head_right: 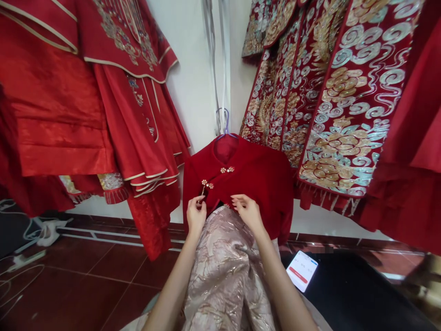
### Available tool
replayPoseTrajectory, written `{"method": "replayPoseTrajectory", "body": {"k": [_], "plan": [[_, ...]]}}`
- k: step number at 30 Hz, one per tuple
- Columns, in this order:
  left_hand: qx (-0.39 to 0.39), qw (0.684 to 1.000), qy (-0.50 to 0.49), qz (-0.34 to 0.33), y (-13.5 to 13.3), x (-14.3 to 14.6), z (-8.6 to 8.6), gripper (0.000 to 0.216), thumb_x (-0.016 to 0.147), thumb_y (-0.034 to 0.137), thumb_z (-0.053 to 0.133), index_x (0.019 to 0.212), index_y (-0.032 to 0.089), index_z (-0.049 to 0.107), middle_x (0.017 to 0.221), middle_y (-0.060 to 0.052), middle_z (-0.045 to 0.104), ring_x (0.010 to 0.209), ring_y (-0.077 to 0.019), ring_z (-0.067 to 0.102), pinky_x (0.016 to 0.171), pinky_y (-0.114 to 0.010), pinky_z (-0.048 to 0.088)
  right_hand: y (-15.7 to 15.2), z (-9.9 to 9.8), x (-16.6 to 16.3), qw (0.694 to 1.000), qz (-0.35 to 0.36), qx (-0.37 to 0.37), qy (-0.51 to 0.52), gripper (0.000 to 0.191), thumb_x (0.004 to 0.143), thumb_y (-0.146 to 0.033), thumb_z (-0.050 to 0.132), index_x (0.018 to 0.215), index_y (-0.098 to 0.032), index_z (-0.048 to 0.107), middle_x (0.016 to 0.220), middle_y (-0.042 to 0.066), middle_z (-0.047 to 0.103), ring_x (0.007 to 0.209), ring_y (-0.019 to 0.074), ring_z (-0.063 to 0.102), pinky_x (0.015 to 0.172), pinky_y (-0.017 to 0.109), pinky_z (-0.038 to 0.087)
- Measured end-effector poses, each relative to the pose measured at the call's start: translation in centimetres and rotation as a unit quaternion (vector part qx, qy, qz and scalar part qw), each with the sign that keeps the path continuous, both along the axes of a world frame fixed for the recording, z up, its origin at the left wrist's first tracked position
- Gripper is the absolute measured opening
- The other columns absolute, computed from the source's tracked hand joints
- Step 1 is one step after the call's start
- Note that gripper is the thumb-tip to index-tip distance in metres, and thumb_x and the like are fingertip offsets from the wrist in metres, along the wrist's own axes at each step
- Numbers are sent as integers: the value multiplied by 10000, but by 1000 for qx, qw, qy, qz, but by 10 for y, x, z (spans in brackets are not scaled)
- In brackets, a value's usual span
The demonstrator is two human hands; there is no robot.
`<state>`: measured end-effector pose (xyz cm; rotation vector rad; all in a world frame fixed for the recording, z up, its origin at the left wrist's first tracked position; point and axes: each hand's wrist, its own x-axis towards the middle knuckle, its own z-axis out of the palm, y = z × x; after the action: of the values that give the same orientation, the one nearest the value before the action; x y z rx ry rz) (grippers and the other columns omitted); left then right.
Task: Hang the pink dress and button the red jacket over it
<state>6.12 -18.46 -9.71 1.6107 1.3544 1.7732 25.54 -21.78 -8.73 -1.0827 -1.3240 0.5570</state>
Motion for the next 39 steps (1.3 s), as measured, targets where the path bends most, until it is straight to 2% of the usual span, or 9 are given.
{"method": "replayPoseTrajectory", "body": {"k": [5,9,11,15,21,25,32,36,39], "plan": [[-54,997,15,-59,10,-6,-9,184,695,105,632,869,161,655,814,-45,634,680,-121,584,710,-259,487,-7,-3,3,998,-8,-48,-41,321,800,-404,564,986,-165,671,806,68,695,684,165,658,618,315,573],[-78,992,20,-98,8,-11,-4,116,683,106,634,780,170,637,714,-5,636,640,-104,582,659,-224,475,-1,-13,-16,977,-105,3,-188,280,734,-334,646,965,-177,659,827,58,658,670,162,606,680,330,533],[-86,991,30,-100,5,-12,-2,146,656,105,661,784,170,635,733,-4,646,625,-95,580,650,-220,477,3,-22,-22,967,-131,17,-216,244,725,-290,640,939,-176,647,822,57,646,686,172,594,689,333,520],[-109,986,19,-125,4,-14,-6,188,628,94,689,801,154,643,714,-8,643,608,-90,577,648,-223,482,4,-27,-21,976,-120,-21,-181,146,762,-294,603,851,-183,636,753,47,669,658,178,616,673,330,518],[-125,978,-43,-164,12,-17,-15,187,598,83,717,765,137,652,752,-30,675,640,-101,609,664,-236,500,-11,3,-27,994,-48,-46,-86,272,696,-409,714,840,-180,686,795,59,723,711,189,673,700,311,537],[-143,972,-65,-177,12,-13,-14,153,615,69,708,745,121,644,747,-45,684,646,-103,615,674,-234,501,-8,16,-52,995,13,-33,-96,269,706,-401,715,861,-181,709,797,45,732,711,168,675,695,273,530],[-140,983,-10,-120,10,-6,-8,124,636,114,717,731,132,640,719,-49,682,638,-117,618,664,-244,494,14,-11,-69,994,-47,-22,-96,256,778,-368,636,936,-186,723,853,44,732,627,144,632,642,256,492],[-141,972,-84,-168,13,-9,-12,145,638,101,703,774,116,654,740,-55,687,665,-118,629,702,-255,505,11,-23,-65,993,-50,-25,-104,301,783,-424,626,946,-195,732,884,44,734,467,106,522,514,244,433],[-151,960,-126,-201,14,-11,-14,161,602,79,715,751,107,661,701,-48,682,647,-117,623,704,-261,505,9,-24,-65,993,-44,-17,-103,298,777,-436,635,934,-206,741,887,37,735,464,100,501,513,239,425]]}}
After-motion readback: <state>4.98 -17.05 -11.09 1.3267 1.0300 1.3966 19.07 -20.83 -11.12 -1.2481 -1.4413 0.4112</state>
